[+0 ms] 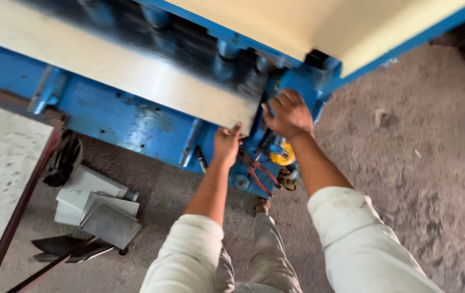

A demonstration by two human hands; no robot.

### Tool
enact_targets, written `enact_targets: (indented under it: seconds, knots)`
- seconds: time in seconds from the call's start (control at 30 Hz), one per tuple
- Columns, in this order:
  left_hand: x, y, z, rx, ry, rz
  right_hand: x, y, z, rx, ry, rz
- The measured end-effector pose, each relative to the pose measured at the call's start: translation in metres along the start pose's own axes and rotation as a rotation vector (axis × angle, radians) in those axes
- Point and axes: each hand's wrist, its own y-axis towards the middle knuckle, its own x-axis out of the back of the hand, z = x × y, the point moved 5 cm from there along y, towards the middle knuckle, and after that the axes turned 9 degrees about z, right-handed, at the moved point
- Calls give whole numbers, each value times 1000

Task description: The person repeatedly picks up rectangular metal sheets from a stack, places them into a blue industrial bending machine, and operates the lever to bend the edge. After each bend, the person removes the sheet and places it back onto the stack.

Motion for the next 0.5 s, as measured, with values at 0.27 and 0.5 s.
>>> enact_targets:
  seconds: [0.27, 0.5]
  knots:
    - [8, 6, 8, -1, -193, 9, -5, -6, -10, -31, 56, 18]
    - [3, -1, -6, -12, -306, 94, -9, -13, -16, -60, 121, -8]
